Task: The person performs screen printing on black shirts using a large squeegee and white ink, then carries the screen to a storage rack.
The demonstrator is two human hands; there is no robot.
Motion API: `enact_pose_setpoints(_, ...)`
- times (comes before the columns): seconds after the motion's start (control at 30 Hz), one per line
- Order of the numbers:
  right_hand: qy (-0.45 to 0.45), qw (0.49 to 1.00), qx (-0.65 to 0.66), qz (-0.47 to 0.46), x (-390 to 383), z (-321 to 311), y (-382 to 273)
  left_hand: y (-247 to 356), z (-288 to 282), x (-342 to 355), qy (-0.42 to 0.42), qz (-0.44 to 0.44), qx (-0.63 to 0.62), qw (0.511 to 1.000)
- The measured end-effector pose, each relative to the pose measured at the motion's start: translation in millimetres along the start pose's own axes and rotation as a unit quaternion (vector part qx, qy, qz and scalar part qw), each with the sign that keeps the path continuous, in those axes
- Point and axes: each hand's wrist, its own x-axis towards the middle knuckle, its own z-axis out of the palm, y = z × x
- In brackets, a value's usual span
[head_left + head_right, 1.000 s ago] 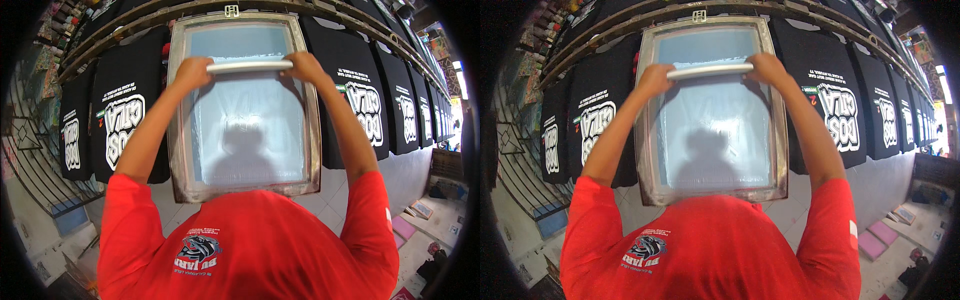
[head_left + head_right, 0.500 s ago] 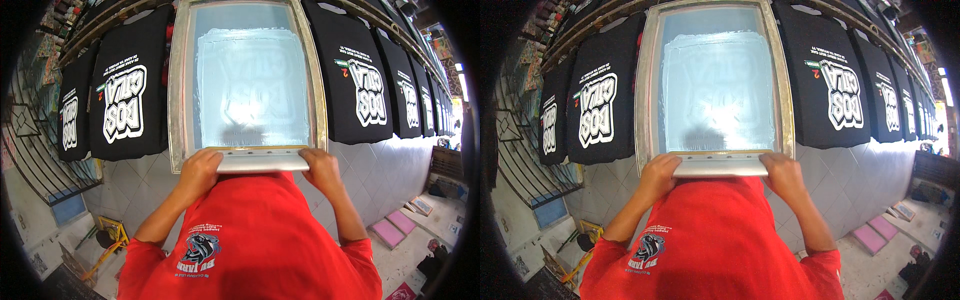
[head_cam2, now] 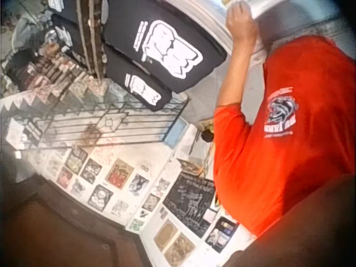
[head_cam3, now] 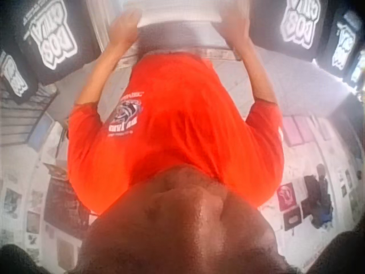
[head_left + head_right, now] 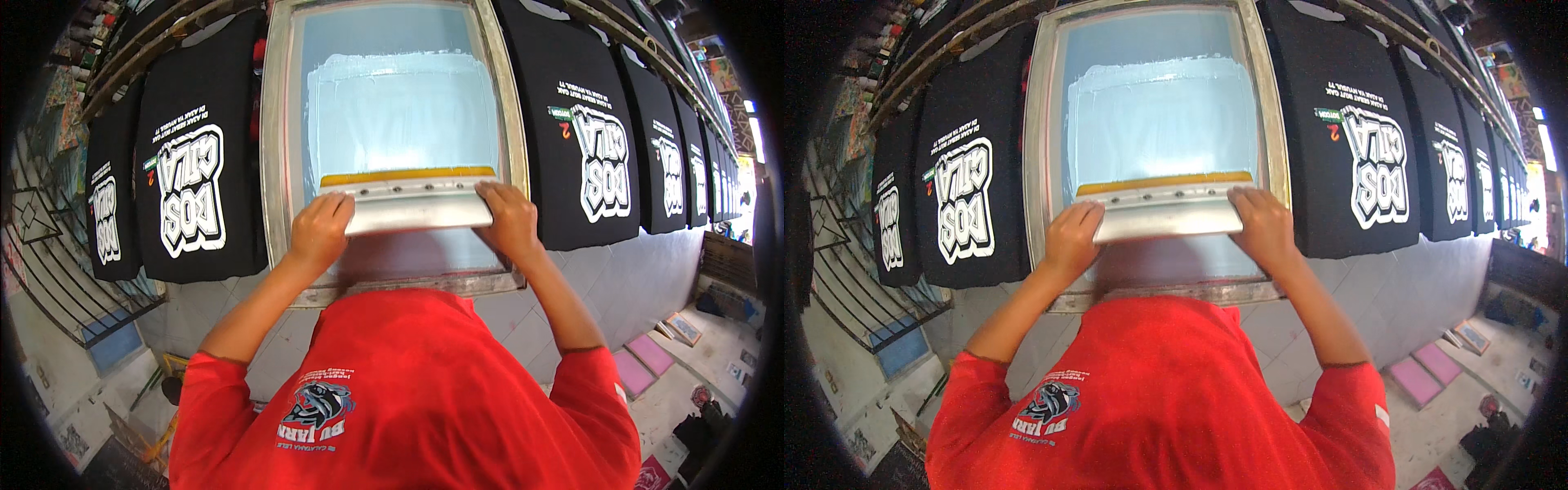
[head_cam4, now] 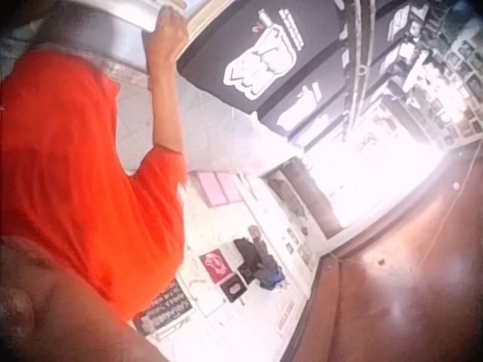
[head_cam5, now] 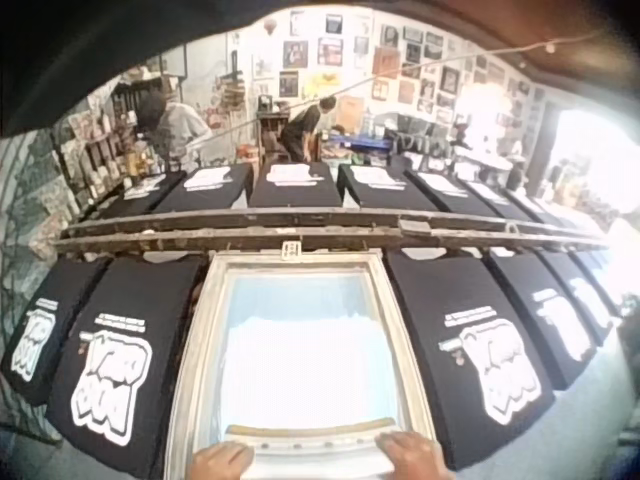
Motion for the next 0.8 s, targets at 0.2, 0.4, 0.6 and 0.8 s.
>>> enact_pose_setpoints(0.2, 0.015, 1.0, -0.02, 0.002, 103, 23, 49, -61, 19, 91, -0.008, -0.006, 0.02, 1.0)
enact_pose_setpoints(0.4, -0.122, 0.992, -0.012, 0.011, 217, -4, 81, -130, 0, 196, -0.119, -0.058, -0.036, 0.991)
enact_pose_setpoints(0.6, -0.077, 0.997, 0.004, 0.001, 179, -63, 50, -75, -62, 165, -0.106, -0.075, -0.018, 0.991)
enact_pose_setpoints(0.8, -0.088, 0.996, -0.01, 0.015, -9, -80, -20, 31, -73, 0, -0.081, -0.062, -0.09, 0.991)
